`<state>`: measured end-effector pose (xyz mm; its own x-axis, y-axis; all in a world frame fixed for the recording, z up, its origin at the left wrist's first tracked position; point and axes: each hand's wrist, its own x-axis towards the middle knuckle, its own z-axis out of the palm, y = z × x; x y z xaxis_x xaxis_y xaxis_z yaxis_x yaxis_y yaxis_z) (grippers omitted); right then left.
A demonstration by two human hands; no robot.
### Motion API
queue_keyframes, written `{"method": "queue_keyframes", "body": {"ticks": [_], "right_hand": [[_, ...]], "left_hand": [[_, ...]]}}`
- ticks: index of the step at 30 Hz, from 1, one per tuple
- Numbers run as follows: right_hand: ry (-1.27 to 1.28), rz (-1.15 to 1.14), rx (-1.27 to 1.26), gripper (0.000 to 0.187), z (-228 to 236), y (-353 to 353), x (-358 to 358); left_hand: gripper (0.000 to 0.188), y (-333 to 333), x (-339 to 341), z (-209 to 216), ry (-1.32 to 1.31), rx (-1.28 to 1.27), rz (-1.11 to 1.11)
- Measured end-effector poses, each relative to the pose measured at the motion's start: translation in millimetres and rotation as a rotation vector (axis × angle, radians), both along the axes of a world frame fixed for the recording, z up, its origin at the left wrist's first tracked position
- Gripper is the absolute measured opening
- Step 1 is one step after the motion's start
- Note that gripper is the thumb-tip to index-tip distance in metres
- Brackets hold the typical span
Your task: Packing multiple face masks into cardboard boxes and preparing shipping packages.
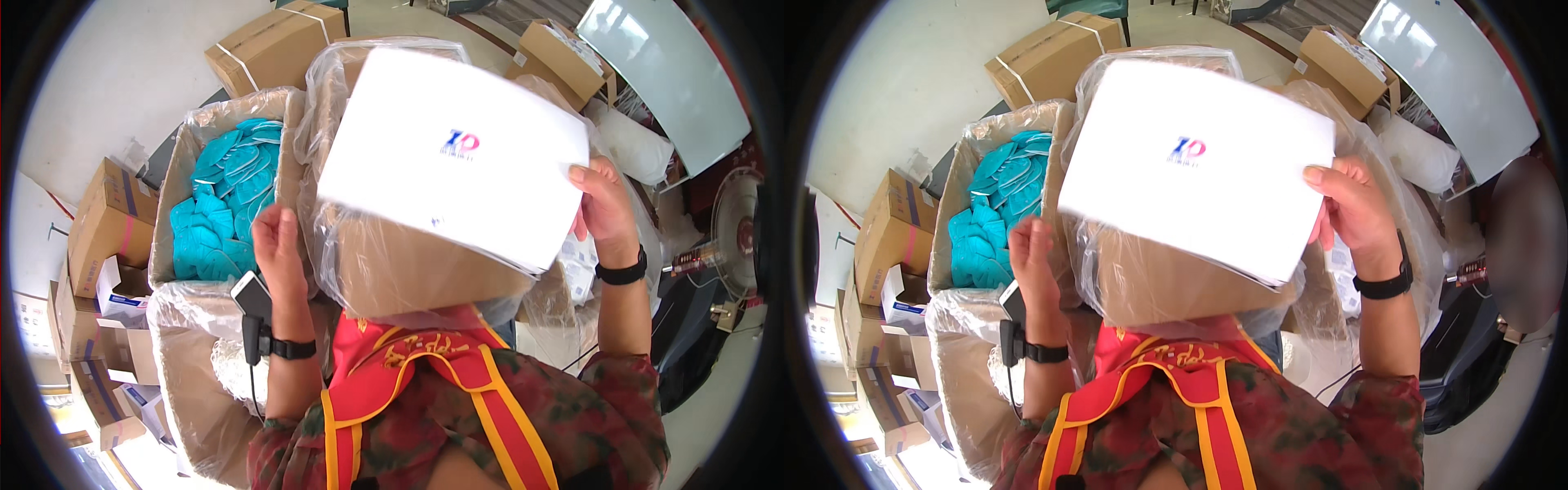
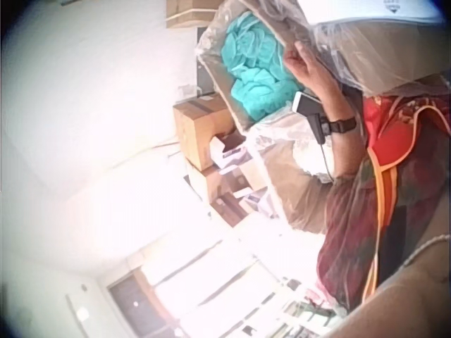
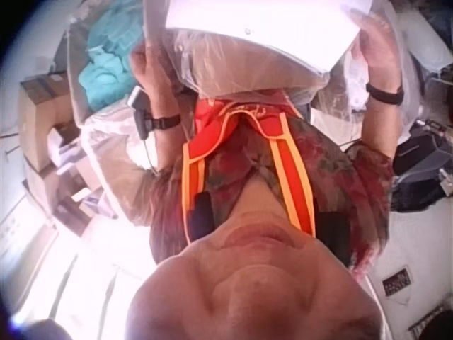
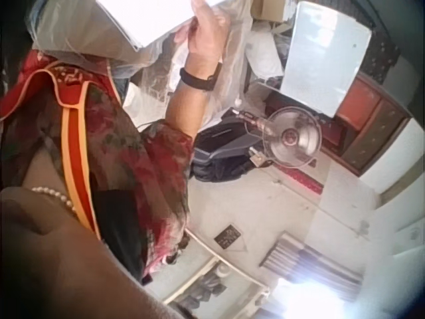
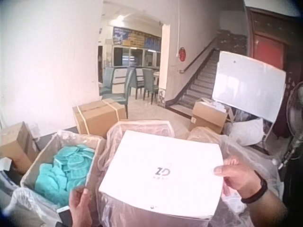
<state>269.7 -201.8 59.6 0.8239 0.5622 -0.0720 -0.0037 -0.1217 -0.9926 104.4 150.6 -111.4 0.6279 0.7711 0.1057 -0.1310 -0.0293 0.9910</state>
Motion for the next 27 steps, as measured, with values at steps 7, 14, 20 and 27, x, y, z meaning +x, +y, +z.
{"method": "queue_keyframes", "body": {"ticks": [7, 14, 20, 27], "right_hand": [[-0.001, 0.214, -0.154, 0.023, -82, -3, 7], [-0.488, 0.212, -0.209, 0.018, -71, 69, 54], [-1.174, 0.007, -0.117, 0.029, -85, 53, 17], [-0.481, -0.226, 0.020, 0.049, -151, -42, -50]], "left_hand": [[0.038, -64, -27, -1, -0.060, -0.029, -0.352], [0.038, -125, -62, 8, 0.035, 0.001, -0.344], [0.051, -155, -82, 45, 0.258, 0.503, -0.265], [0.039, -164, -7, 95, 0.004, 1.104, -0.443]]}}
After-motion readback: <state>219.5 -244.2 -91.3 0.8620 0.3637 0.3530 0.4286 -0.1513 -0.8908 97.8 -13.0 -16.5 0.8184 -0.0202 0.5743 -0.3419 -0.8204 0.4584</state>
